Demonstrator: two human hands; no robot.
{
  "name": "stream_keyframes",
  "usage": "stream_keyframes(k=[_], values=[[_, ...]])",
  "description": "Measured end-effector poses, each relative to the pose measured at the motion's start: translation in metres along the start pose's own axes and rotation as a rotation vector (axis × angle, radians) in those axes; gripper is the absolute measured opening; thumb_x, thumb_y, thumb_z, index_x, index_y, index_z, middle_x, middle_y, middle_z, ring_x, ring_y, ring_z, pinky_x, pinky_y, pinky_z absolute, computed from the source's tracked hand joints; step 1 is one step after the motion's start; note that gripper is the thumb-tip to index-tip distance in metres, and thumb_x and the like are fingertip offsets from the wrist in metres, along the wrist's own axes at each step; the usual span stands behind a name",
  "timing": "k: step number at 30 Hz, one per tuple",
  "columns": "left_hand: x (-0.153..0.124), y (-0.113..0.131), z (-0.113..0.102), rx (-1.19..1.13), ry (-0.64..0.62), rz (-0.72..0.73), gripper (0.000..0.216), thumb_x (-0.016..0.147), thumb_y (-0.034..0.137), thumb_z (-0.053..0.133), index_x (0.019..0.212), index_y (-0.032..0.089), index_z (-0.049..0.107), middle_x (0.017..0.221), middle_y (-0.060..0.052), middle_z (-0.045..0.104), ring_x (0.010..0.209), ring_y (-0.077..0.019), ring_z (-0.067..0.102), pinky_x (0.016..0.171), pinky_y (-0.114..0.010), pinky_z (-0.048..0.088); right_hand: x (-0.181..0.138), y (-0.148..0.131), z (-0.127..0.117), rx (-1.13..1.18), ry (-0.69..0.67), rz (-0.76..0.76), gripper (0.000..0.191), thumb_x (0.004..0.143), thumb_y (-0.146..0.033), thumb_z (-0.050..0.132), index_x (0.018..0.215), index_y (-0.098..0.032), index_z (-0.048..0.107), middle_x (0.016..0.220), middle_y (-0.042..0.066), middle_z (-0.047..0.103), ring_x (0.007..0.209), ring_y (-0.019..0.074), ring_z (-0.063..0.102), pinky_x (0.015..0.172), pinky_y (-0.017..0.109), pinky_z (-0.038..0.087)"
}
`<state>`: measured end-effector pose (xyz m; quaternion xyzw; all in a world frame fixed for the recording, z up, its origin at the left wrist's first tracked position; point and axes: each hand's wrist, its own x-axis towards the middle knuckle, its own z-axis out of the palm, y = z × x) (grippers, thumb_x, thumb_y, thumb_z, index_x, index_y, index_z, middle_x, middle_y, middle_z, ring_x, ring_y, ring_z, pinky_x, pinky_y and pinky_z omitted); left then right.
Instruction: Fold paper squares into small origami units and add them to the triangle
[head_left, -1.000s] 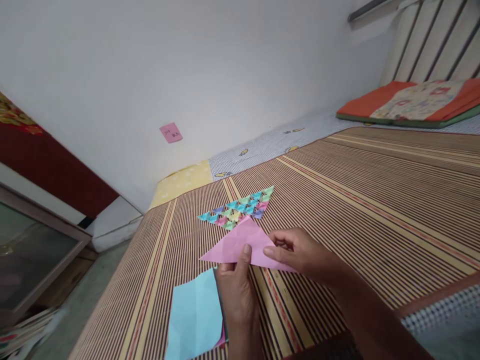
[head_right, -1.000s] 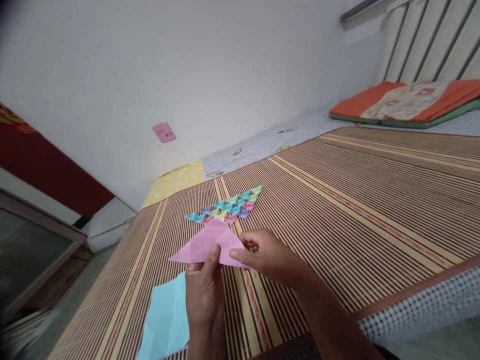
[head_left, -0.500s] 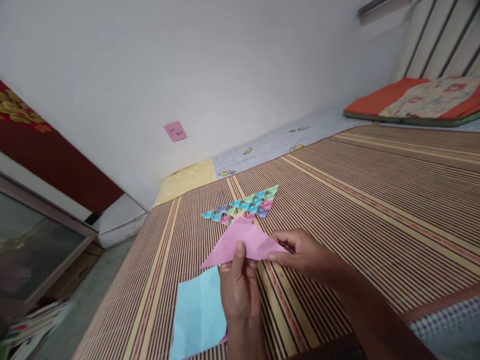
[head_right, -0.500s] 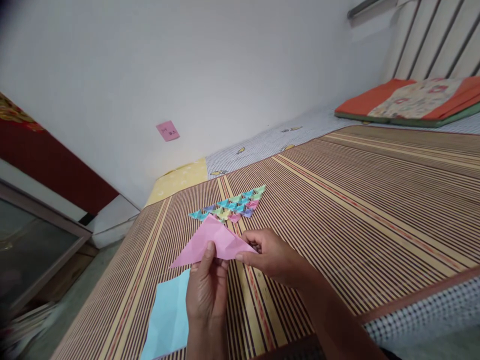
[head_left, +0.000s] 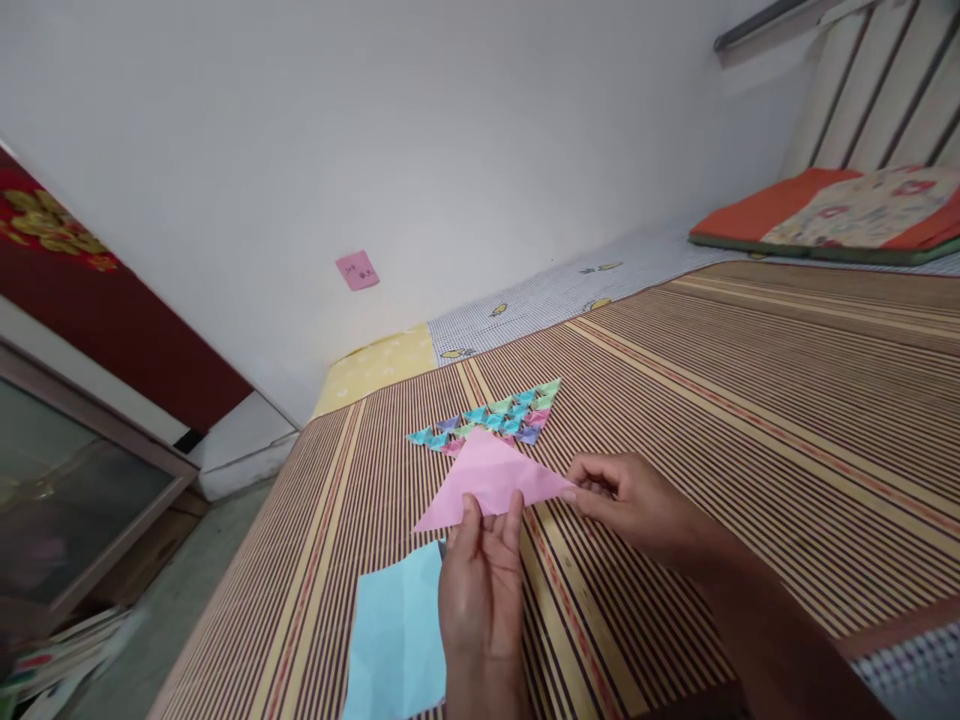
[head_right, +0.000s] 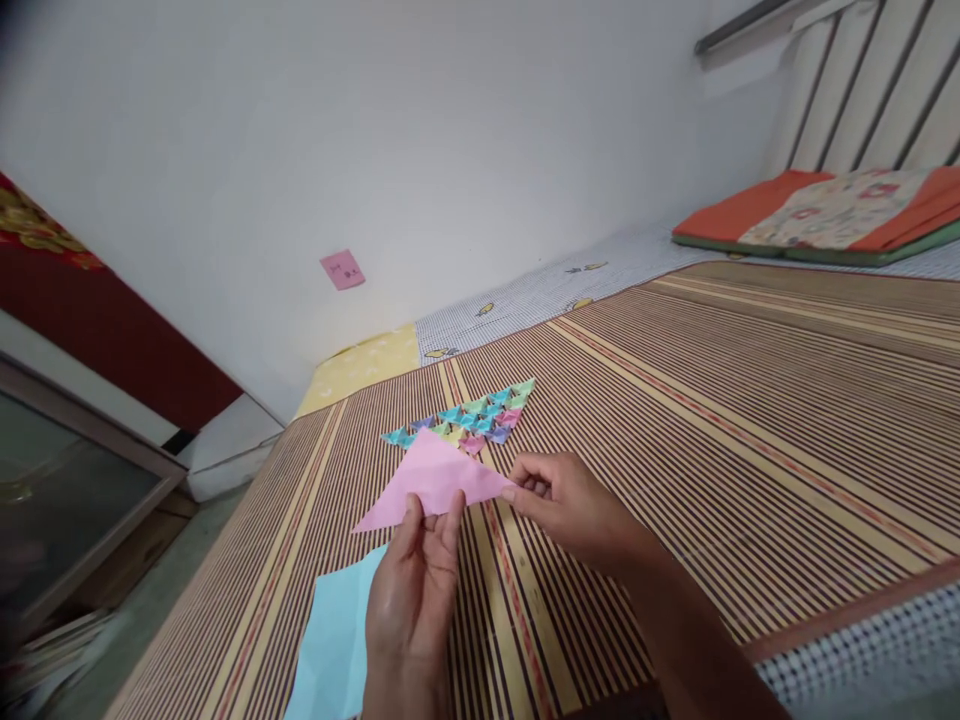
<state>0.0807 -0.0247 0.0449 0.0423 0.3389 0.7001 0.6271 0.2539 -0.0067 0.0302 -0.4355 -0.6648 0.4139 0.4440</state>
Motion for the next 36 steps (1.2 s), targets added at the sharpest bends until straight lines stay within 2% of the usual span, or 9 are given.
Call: stream_keyframes(k=[4,8,14,18,21,27,29,32,36], values=[[-0.002,-0.007,-0.006,0.112,-0.073,0.090,0.020,0.093,0.003,0.057,0.076,0.013,0.061,0.068,0.001,0.067,0.067,-0.0100,0.070,0.094,-0.046,0.060,0.002,-0.001,-0.004,-0.021,0.060,0.012,0.022,0.090,-0.037,0.060,0.087,-0.017,0.070,0.081,0.004,0.070,0.076,0.0187,0.063,0.069,0.030,0.047],[-0.004,-0.014,-0.010,0.185,-0.220,0.029,0.010,0.084,0.011,0.073,0.077,0.011,0.066,0.073,-0.002,0.071,0.075,-0.0150,0.073,0.093,-0.045,0.060,0.004,-0.001,-0.003,0.128,0.114,0.005,0.029,0.083,-0.036,0.071,0.104,-0.017,0.071,0.098,0.008,0.074,0.090,0.0226,0.067,0.079,0.033,0.052],[-0.008,-0.021,-0.008,0.301,-0.282,-0.058,0.025,0.071,0.028,0.087,0.085,0.012,0.073,0.080,-0.006,0.075,0.078,-0.0194,0.074,0.085,-0.039,0.061,0.005,0.000,0.004,0.298,0.130,-0.029,0.021,0.081,-0.036,0.073,0.080,-0.015,0.068,0.073,0.001,0.063,0.066,0.0148,0.057,0.061,0.027,0.044],[-0.009,-0.024,-0.009,0.569,-0.265,0.048,0.031,0.067,0.036,0.089,0.074,0.012,0.071,0.065,-0.001,0.070,0.061,-0.0154,0.068,0.070,-0.032,0.060,0.002,-0.005,0.004,0.201,0.183,-0.014,0.024,0.081,-0.035,0.071,0.071,-0.016,0.060,0.064,-0.004,0.049,0.057,0.0113,0.043,0.053,0.025,0.033],[-0.011,-0.028,-0.009,0.771,-0.255,0.152,0.032,0.064,0.034,0.090,0.079,0.011,0.074,0.069,-0.003,0.073,0.066,-0.0187,0.069,0.067,-0.031,0.057,0.002,-0.008,0.004,0.131,0.192,-0.020,0.027,0.081,-0.033,0.069,0.066,-0.017,0.054,0.060,-0.006,0.039,0.056,0.0100,0.032,0.050,0.025,0.025],[0.002,-0.011,-0.013,0.564,-0.239,0.268,0.050,0.072,0.037,0.084,0.116,0.018,0.069,0.101,-0.009,0.076,0.088,-0.0206,0.072,0.075,-0.029,0.054,-0.001,-0.005,-0.003,0.131,0.172,-0.005,0.025,0.082,-0.036,0.067,0.070,-0.017,0.055,0.065,-0.004,0.044,0.060,0.0114,0.038,0.053,0.026,0.028],[0.005,0.007,-0.018,0.645,-0.224,0.387,0.048,0.079,0.039,0.079,0.123,0.024,0.065,0.113,-0.009,0.074,0.104,-0.0220,0.069,0.090,-0.035,0.052,-0.003,-0.005,-0.008,0.098,0.119,0.018,0.026,0.081,-0.034,0.068,0.067,-0.019,0.052,0.063,-0.006,0.040,0.058,0.0109,0.036,0.052,0.025,0.026],[0.001,0.030,-0.024,0.934,-0.308,0.503,0.026,0.081,0.036,0.078,0.102,0.022,0.072,0.124,-0.009,0.070,0.119,-0.0261,0.063,0.097,-0.036,0.050,-0.006,-0.006,-0.013,0.033,-0.064,0.019,0.032,0.080,-0.030,0.069,0.061,-0.019,0.046,0.060,-0.007,0.036,0.056,0.0099,0.032,0.051,0.026,0.023],[-0.011,0.030,-0.022,1.136,-0.551,0.343,0.015,0.082,0.032,0.077,0.094,0.024,0.073,0.123,-0.006,0.069,0.115,-0.0247,0.064,0.092,-0.033,0.051,-0.006,-0.004,-0.009,0.011,-0.239,0.013,0.036,0.081,-0.033,0.071,0.062,-0.019,0.044,0.060,-0.007,0.037,0.057,0.0098,0.033,0.051,0.026,0.023]])
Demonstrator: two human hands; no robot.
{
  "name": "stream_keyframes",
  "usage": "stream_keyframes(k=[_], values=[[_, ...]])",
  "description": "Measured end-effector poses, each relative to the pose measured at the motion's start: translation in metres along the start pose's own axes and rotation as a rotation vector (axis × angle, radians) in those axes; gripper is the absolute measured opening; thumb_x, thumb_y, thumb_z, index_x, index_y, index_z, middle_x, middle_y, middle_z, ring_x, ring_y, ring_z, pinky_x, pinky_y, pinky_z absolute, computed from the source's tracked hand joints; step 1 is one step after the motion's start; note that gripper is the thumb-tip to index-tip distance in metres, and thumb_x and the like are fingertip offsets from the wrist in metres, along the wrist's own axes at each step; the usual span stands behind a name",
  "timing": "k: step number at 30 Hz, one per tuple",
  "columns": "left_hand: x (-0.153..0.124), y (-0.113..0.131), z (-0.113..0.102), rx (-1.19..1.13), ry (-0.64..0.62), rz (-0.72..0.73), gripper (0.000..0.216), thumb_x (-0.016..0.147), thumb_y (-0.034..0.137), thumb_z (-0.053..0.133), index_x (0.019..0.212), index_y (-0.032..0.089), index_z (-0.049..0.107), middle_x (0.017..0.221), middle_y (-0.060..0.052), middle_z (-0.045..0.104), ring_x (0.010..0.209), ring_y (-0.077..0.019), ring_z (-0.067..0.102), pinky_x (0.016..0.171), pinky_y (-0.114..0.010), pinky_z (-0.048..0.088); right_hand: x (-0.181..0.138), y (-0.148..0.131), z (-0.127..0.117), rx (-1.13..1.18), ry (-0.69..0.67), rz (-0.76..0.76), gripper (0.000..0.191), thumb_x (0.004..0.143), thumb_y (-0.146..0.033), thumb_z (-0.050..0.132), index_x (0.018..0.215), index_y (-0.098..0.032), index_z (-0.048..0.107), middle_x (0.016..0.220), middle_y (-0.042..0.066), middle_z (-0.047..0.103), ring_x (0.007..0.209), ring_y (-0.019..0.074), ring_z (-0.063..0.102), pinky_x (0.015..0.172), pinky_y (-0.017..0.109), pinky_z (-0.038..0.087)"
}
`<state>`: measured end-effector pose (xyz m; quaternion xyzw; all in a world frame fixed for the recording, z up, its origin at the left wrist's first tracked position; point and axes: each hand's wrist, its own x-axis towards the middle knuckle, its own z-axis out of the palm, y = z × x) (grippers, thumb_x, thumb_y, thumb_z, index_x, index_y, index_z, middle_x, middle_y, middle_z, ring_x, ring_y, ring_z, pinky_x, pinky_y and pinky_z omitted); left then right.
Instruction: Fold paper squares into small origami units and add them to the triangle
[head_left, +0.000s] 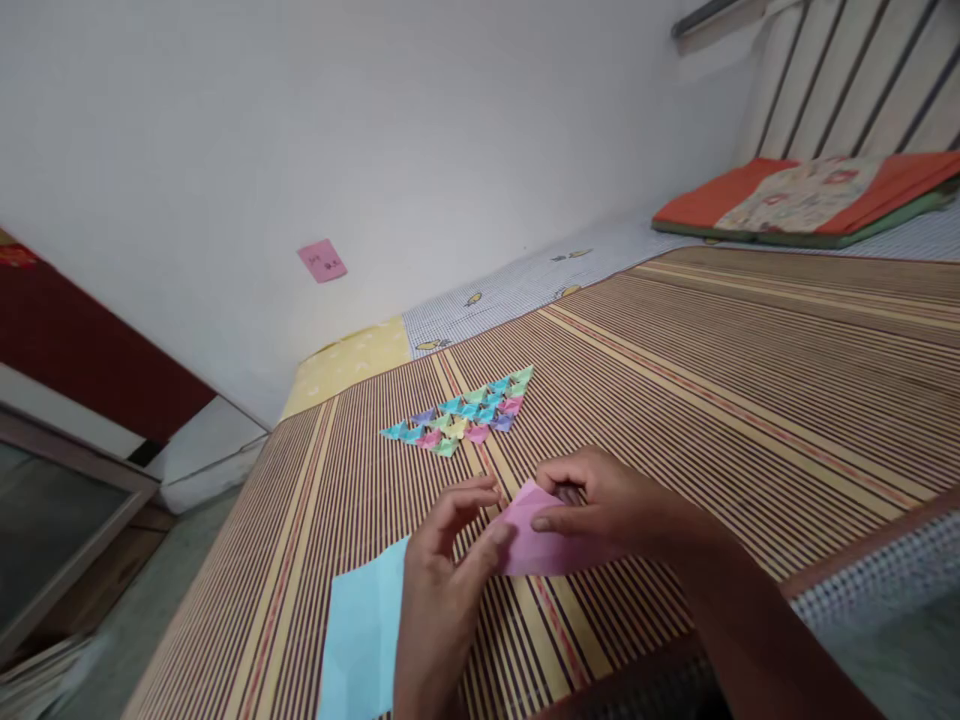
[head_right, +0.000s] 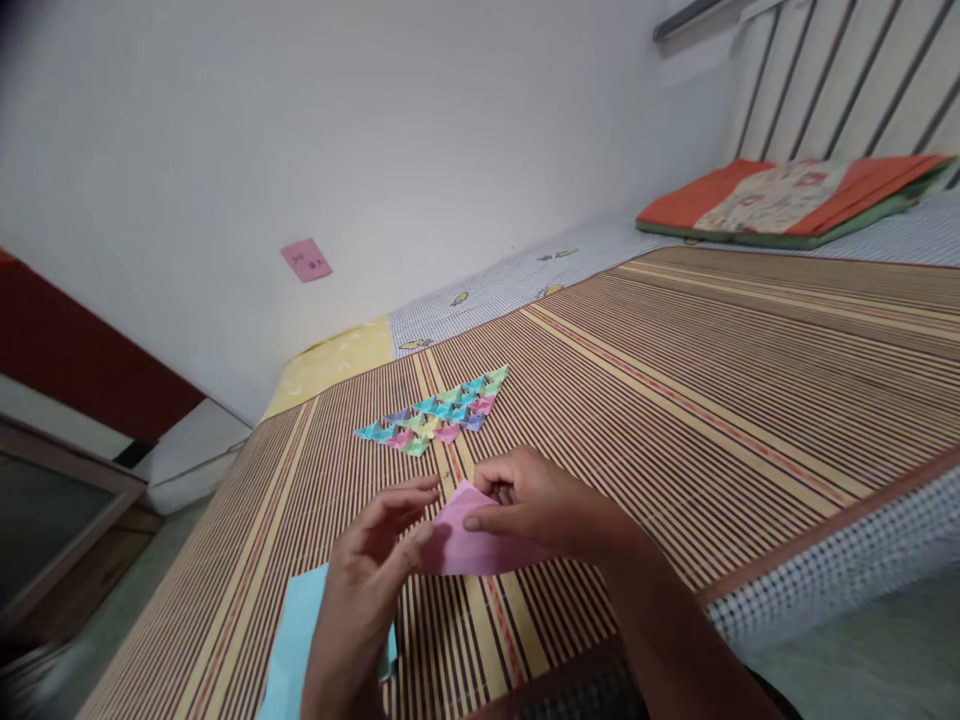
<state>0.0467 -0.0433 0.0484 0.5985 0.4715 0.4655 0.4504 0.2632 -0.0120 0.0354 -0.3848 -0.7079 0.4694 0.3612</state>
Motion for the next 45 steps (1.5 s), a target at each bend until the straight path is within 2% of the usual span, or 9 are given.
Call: stream_keyframes(k=[2,5,9,12,15,21,25,35,45], values=[[-0.001,-0.001,0.008,0.040,-0.059,-0.014,0.012,0.085,0.033,0.074,0.092,0.023,0.072,0.105,-0.004,0.071,0.098,-0.0208,0.067,0.080,-0.028,0.052,0.001,0.000,0.003,-0.030,-0.011,-0.013,0.036,0.082,-0.034,0.071,0.062,-0.019,0.045,0.061,-0.007,0.038,0.058,0.0100,0.033,0.052,0.026,0.023],[0.001,-0.005,0.015,0.074,-0.040,-0.043,0.013,0.086,0.034,0.072,0.094,0.023,0.070,0.083,-0.001,0.067,0.078,-0.0167,0.063,0.066,-0.025,0.049,0.001,-0.001,0.005,-0.078,0.008,-0.022,0.038,0.083,-0.033,0.070,0.061,-0.019,0.043,0.060,-0.007,0.037,0.058,0.0099,0.032,0.051,0.026,0.022],[0.001,-0.006,0.015,0.131,-0.017,-0.002,0.015,0.089,0.034,0.069,0.101,0.024,0.069,0.086,0.000,0.067,0.081,-0.0172,0.062,0.070,-0.026,0.048,0.002,0.000,0.008,-0.102,-0.005,-0.010,0.038,0.083,-0.032,0.071,0.061,-0.019,0.042,0.059,-0.008,0.036,0.057,0.0095,0.032,0.050,0.026,0.021],[0.001,-0.004,0.017,0.198,-0.021,0.060,0.010,0.090,0.032,0.067,0.091,0.022,0.071,0.086,-0.001,0.069,0.082,-0.0177,0.063,0.074,-0.027,0.047,0.003,0.002,0.010,-0.086,-0.028,-0.036,0.040,0.084,-0.032,0.070,0.061,-0.019,0.040,0.059,-0.008,0.033,0.056,0.0092,0.030,0.050,0.026,0.019],[0.002,-0.004,0.022,0.160,0.029,0.045,0.013,0.087,0.031,0.070,0.081,0.020,0.072,0.078,-0.002,0.069,0.076,-0.0174,0.062,0.069,-0.026,0.046,0.003,0.001,0.011,-0.086,-0.022,-0.045,0.040,0.084,-0.028,0.069,0.061,-0.019,0.038,0.059,-0.008,0.032,0.057,0.0093,0.030,0.050,0.026,0.020],[0.001,-0.005,0.029,-0.018,0.138,-0.021,0.017,0.081,0.033,0.075,0.077,0.017,0.072,0.068,-0.001,0.067,0.064,-0.0138,0.057,0.060,-0.022,0.044,0.001,-0.011,0.012,0.081,0.097,-0.013,0.015,0.084,-0.029,0.070,0.078,-0.019,0.061,0.066,-0.005,0.049,0.060,0.0110,0.042,0.052,0.024,0.030],[0.001,-0.002,0.028,-0.048,0.135,-0.034,0.020,0.080,0.036,0.077,0.078,0.016,0.072,0.069,-0.002,0.067,0.062,-0.0129,0.055,0.057,-0.021,0.044,0.000,-0.017,0.012,0.129,0.204,-0.023,0.018,0.083,-0.033,0.074,0.080,-0.019,0.063,0.066,-0.004,0.053,0.060,0.0110,0.045,0.052,0.023,0.033],[-0.001,-0.002,0.031,-0.029,0.155,0.002,0.018,0.082,0.034,0.076,0.078,0.017,0.072,0.074,-0.003,0.070,0.067,-0.0143,0.060,0.061,-0.022,0.048,-0.001,-0.021,0.011,0.121,0.233,-0.086,0.014,0.085,-0.029,0.073,0.082,-0.019,0.065,0.073,-0.002,0.062,0.067,0.0120,0.053,0.060,0.023,0.041],[-0.001,-0.002,0.032,0.014,0.198,0.040,0.019,0.081,0.035,0.076,0.074,0.018,0.069,0.071,-0.003,0.069,0.065,-0.0157,0.061,0.060,-0.024,0.048,0.000,-0.020,0.012,0.119,0.198,-0.066,0.012,0.086,-0.029,0.072,0.080,-0.019,0.068,0.069,-0.003,0.062,0.064,0.0119,0.053,0.057,0.023,0.040]])
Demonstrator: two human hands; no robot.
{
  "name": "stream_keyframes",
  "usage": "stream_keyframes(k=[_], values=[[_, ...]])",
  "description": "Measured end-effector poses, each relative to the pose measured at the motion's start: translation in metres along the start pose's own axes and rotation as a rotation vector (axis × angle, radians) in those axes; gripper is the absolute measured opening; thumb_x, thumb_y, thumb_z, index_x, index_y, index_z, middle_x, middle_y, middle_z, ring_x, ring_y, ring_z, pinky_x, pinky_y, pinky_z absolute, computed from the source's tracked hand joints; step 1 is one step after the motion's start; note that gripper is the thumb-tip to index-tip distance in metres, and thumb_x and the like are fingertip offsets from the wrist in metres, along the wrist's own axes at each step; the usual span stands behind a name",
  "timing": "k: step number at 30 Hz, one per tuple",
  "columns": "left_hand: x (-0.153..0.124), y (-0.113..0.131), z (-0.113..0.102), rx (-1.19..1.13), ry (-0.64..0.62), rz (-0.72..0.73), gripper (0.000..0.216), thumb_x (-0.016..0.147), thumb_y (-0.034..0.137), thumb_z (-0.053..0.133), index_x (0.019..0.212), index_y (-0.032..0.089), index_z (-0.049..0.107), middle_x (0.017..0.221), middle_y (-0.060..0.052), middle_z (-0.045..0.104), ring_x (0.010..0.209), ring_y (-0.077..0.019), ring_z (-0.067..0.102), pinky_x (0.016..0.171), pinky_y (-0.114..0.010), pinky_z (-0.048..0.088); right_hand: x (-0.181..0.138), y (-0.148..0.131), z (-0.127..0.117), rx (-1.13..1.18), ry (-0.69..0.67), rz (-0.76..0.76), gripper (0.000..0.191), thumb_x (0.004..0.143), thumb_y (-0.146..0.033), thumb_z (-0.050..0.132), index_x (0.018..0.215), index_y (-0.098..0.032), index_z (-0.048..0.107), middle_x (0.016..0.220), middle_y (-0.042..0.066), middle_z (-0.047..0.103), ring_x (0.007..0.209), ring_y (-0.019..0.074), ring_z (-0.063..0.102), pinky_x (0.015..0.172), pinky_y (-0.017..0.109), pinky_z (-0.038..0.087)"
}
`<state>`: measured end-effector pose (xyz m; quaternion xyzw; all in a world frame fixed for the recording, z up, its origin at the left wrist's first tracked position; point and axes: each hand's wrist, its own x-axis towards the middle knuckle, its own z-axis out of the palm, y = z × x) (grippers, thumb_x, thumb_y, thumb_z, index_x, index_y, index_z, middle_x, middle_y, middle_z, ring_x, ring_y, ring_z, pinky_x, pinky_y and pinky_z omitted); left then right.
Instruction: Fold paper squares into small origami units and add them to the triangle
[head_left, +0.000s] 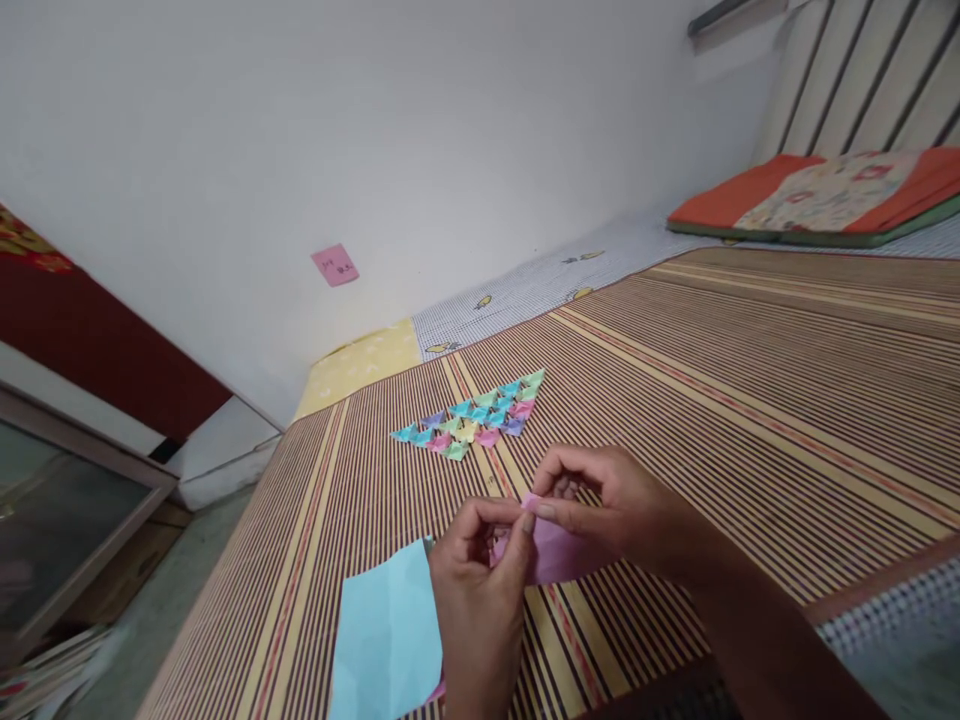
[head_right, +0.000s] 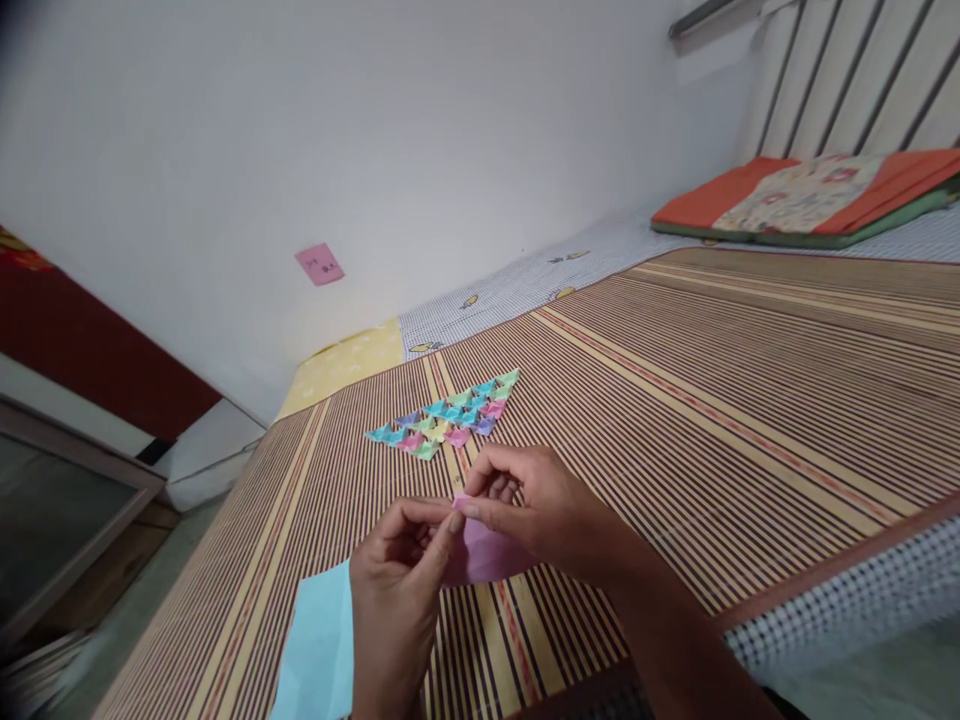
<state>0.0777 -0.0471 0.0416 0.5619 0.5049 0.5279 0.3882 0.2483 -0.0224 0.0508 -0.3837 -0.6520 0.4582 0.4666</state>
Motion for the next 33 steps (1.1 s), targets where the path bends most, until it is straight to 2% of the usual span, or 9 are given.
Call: stream_keyframes(k=[16,20,23,27,33], values=[[-0.0035,-0.0037,-0.0013,0.033,-0.033,-0.039,0.023,0.084,0.040,0.074,0.079,0.018,0.067,0.067,0.000,0.064,0.061,-0.0138,0.056,0.055,-0.022,0.044,-0.0003,0.0002,-0.0008,0.002,-0.035,0.000,0.011,0.089,-0.026,0.068,0.080,-0.020,0.072,0.072,-0.002,0.067,0.068,0.0129,0.058,0.062,0.024,0.042],[-0.0016,-0.0018,0.0009,-0.083,-0.013,-0.073,0.023,0.080,0.036,0.078,0.091,0.020,0.067,0.079,-0.002,0.069,0.073,-0.0159,0.064,0.064,-0.023,0.049,-0.0002,0.0015,-0.0002,-0.033,-0.038,-0.001,0.013,0.089,-0.026,0.067,0.079,-0.019,0.071,0.072,-0.002,0.068,0.069,0.0138,0.059,0.063,0.024,0.043],[0.0010,-0.0012,0.0014,-0.084,-0.084,-0.100,0.023,0.083,0.038,0.075,0.095,0.019,0.069,0.082,-0.003,0.070,0.076,-0.0167,0.065,0.068,-0.024,0.050,-0.0006,0.0024,0.0000,-0.042,-0.040,-0.005,0.015,0.090,-0.026,0.066,0.078,-0.019,0.069,0.071,-0.003,0.066,0.067,0.0128,0.057,0.061,0.024,0.042],[0.0024,-0.0023,-0.0006,0.027,-0.189,-0.112,0.030,0.088,0.045,0.067,0.078,0.017,0.069,0.066,0.000,0.057,0.061,-0.0126,0.049,0.056,-0.022,0.039,-0.0012,0.0024,-0.0006,-0.048,-0.053,-0.029,0.014,0.090,-0.024,0.066,0.077,-0.019,0.068,0.071,-0.003,0.065,0.066,0.0120,0.057,0.061,0.023,0.041],[0.0015,-0.0024,-0.0035,0.030,-0.342,-0.157,0.035,0.091,0.045,0.061,0.071,0.016,0.061,0.065,0.002,0.045,0.061,-0.0119,0.037,0.055,-0.024,0.029,-0.0005,0.0015,-0.0005,-0.039,-0.074,-0.012,0.013,0.090,-0.020,0.063,0.079,-0.019,0.069,0.070,-0.003,0.065,0.065,0.0120,0.056,0.060,0.024,0.041]])
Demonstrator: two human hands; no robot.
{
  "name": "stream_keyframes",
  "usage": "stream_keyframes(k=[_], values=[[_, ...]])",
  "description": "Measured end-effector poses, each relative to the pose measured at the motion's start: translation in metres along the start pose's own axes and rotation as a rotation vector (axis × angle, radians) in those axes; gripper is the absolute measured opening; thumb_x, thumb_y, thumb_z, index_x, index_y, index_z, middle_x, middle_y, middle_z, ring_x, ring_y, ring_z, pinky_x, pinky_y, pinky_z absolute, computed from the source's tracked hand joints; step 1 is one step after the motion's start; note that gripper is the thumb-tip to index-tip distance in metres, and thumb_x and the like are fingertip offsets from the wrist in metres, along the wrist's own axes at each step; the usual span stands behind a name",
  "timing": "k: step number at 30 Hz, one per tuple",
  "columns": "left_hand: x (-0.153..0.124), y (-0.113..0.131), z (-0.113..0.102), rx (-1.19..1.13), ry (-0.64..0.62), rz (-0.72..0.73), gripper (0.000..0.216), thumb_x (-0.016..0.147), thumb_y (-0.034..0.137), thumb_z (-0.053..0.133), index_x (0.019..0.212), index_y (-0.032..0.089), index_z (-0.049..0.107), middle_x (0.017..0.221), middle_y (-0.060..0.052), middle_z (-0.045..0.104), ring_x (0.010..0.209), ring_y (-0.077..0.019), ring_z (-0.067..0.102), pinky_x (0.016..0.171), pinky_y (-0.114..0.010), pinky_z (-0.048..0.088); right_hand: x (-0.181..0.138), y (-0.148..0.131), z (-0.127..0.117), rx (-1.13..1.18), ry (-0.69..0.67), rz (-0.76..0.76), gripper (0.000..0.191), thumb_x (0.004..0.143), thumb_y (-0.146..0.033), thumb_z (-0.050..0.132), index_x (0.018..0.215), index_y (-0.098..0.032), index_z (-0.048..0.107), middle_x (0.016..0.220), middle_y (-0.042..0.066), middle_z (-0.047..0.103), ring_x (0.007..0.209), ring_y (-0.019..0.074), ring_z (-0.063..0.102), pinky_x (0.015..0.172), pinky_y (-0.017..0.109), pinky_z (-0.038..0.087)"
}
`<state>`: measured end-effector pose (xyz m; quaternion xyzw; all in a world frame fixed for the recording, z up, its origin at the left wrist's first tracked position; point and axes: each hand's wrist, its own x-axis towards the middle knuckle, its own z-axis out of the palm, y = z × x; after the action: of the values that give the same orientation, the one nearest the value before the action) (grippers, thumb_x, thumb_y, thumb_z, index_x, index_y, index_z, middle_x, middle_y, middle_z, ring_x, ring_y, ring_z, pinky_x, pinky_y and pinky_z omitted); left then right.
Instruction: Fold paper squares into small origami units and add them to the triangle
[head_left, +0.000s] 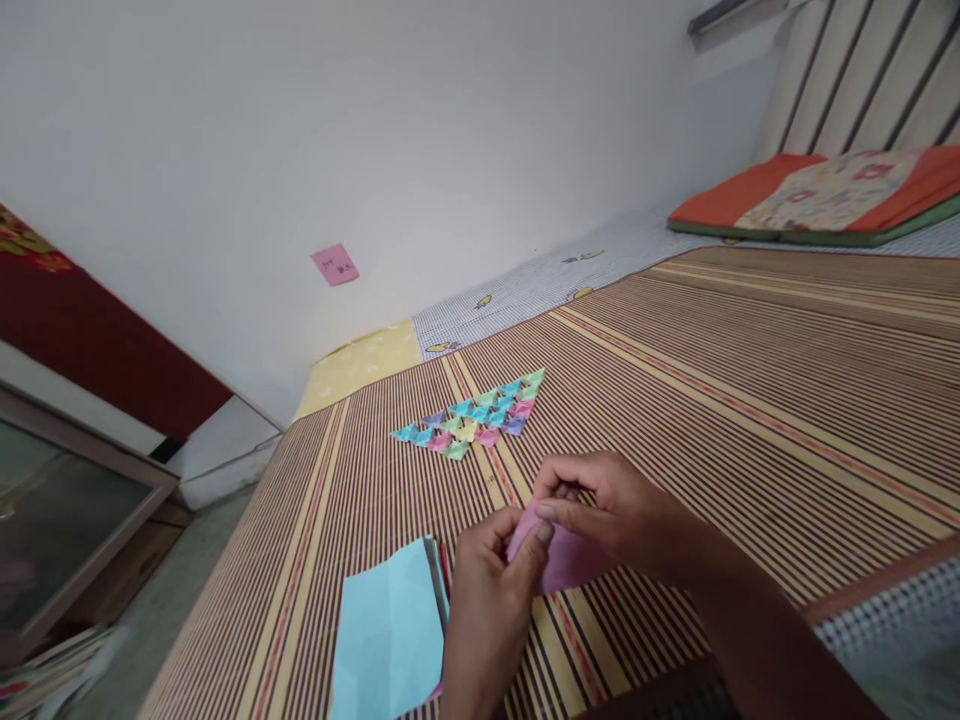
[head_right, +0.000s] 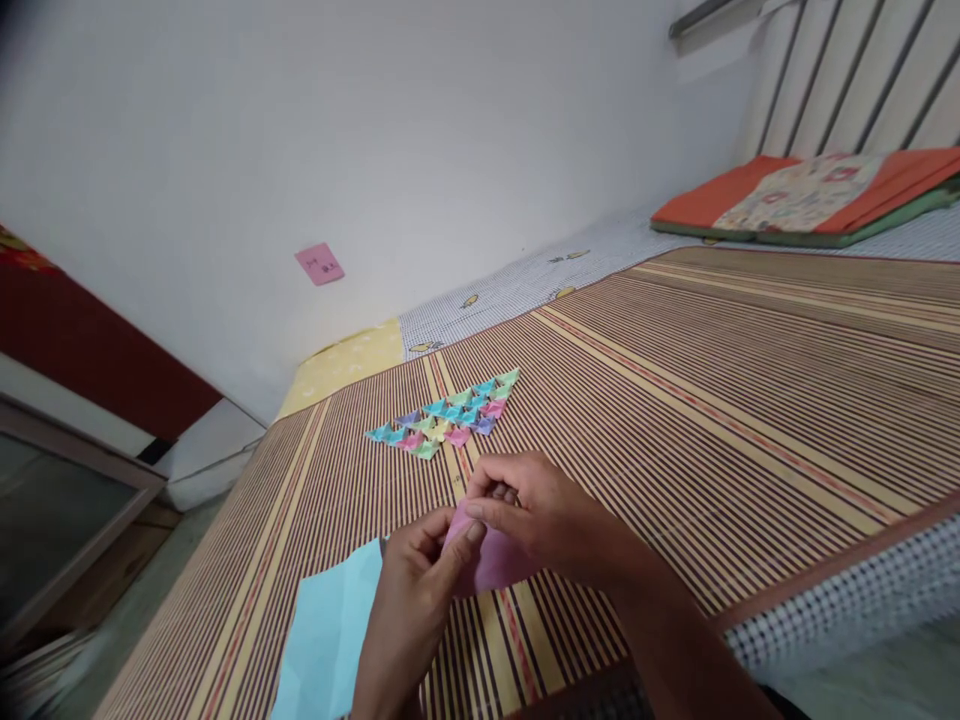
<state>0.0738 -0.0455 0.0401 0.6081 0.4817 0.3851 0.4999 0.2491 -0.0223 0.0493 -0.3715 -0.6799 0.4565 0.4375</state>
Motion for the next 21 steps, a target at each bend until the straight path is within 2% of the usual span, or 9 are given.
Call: stream_keyframes(k=[5,8,13,15,17,20,21], values=[[0.001,-0.002,0.000,-0.009,-0.024,0.004,0.034,0.092,0.039,0.060,0.068,0.016,0.057,0.065,0.002,0.042,0.062,-0.0118,0.033,0.055,-0.024,0.027,0.000,0.001,0.002,-0.001,-0.004,0.004,0.013,0.090,-0.021,0.064,0.078,-0.018,0.068,0.070,-0.003,0.063,0.066,0.0119,0.055,0.059,0.023,0.041],[0.003,-0.005,0.000,-0.047,-0.024,-0.002,0.032,0.091,0.040,0.062,0.071,0.015,0.062,0.065,0.002,0.044,0.062,-0.0115,0.034,0.055,-0.024,0.027,0.000,0.001,0.002,-0.079,0.013,-0.017,0.015,0.091,-0.018,0.062,0.076,-0.018,0.066,0.071,-0.004,0.062,0.067,0.0114,0.055,0.059,0.023,0.040],[0.005,-0.007,-0.002,-0.125,-0.083,-0.026,0.032,0.091,0.041,0.064,0.076,0.013,0.069,0.063,0.004,0.042,0.058,-0.0095,0.031,0.053,-0.022,0.025,0.001,0.001,0.006,-0.246,0.001,-0.140,0.019,0.093,-0.014,0.060,0.075,-0.019,0.065,0.073,-0.004,0.062,0.069,0.0111,0.057,0.062,0.025,0.040],[0.005,-0.008,-0.002,-0.172,-0.061,-0.025,0.032,0.090,0.041,0.066,0.076,0.012,0.071,0.061,0.004,0.043,0.056,-0.0085,0.032,0.051,-0.021,0.026,0.002,0.001,0.007,-0.261,0.037,-0.201,0.017,0.093,-0.017,0.061,0.078,-0.019,0.067,0.077,-0.002,0.065,0.073,0.0129,0.060,0.067,0.026,0.044],[0.006,-0.009,-0.002,-0.284,0.034,-0.023,0.029,0.087,0.041,0.070,0.086,0.013,0.075,0.064,0.002,0.054,0.056,-0.0088,0.042,0.053,-0.020,0.034,0.002,0.001,0.005,-0.260,0.239,-0.243,0.006,0.092,-0.021,0.064,0.091,-0.021,0.070,0.091,0.002,0.071,0.089,0.0180,0.065,0.081,0.030,0.049],[0.009,-0.011,-0.002,-0.478,0.276,-0.015,0.032,0.081,0.041,0.076,0.099,0.014,0.077,0.077,-0.004,0.070,0.064,-0.0137,0.061,0.061,-0.024,0.048,0.003,0.007,-0.005,-0.139,0.686,-0.211,0.029,0.090,-0.031,0.068,0.118,-0.023,0.067,0.119,0.009,0.070,0.116,0.0260,0.062,0.102,0.043,0.046],[0.009,-0.012,-0.002,-0.526,0.339,-0.013,0.034,0.079,0.041,0.078,0.099,0.014,0.077,0.080,-0.005,0.073,0.066,-0.0155,0.065,0.063,-0.025,0.051,0.004,0.010,-0.008,-0.036,0.745,-0.198,0.034,0.091,-0.034,0.068,0.123,-0.023,0.065,0.122,0.010,0.070,0.117,0.0263,0.063,0.103,0.045,0.047]])
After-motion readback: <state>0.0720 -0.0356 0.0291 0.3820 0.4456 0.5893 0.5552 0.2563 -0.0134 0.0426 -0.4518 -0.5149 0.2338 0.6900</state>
